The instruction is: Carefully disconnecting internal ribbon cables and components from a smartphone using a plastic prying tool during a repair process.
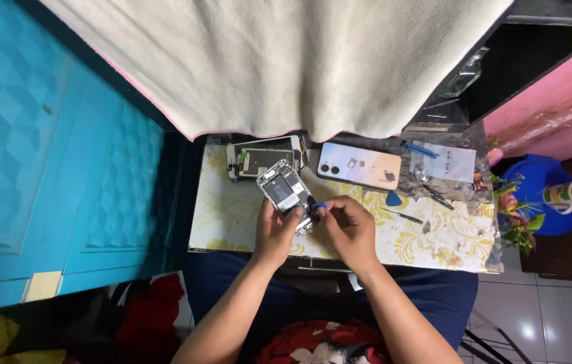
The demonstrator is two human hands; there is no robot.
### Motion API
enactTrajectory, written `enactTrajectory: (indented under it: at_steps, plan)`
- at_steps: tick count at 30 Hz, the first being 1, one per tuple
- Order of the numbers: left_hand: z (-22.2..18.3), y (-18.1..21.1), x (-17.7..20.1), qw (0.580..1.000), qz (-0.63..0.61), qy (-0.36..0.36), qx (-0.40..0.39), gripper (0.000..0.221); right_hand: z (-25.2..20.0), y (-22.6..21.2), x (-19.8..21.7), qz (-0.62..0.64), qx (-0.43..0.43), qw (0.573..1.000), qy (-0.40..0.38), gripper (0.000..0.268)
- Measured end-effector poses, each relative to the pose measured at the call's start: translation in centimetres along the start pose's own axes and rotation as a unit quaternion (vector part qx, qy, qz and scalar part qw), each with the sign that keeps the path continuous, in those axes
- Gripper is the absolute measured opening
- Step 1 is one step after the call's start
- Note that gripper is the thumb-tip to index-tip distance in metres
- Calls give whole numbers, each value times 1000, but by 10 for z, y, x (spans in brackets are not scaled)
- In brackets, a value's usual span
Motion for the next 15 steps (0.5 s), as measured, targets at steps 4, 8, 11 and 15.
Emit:
enactTrajectory:
  at_steps: [4,8,11,15]
  plan:
    - [-7,27,-13,1000,-6,-3,-14,46,3,-6,-1,3,-7,1000,-6,3]
    - [-10,35,-14,999,-26,-18,-4,41,0,0,-1,13,-24,999,-18,3]
    - [-1,22,-10,996,-76,-46,25,41,0,1,-1,20,-26,999,-17,3]
    - [1,13,-18,979,-202,-27,16,46,-2,4,3,21,-2,1000,-11,5]
Point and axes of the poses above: each hand's wrist, its own z-axis towards the middle knuckle, its own x-axis out of the back of the hand, y = z × x, the point moved 6 cm from there along z, towards the middle knuckle, and after that the axes turned 15 degrees about x, right-handed, at the moved point
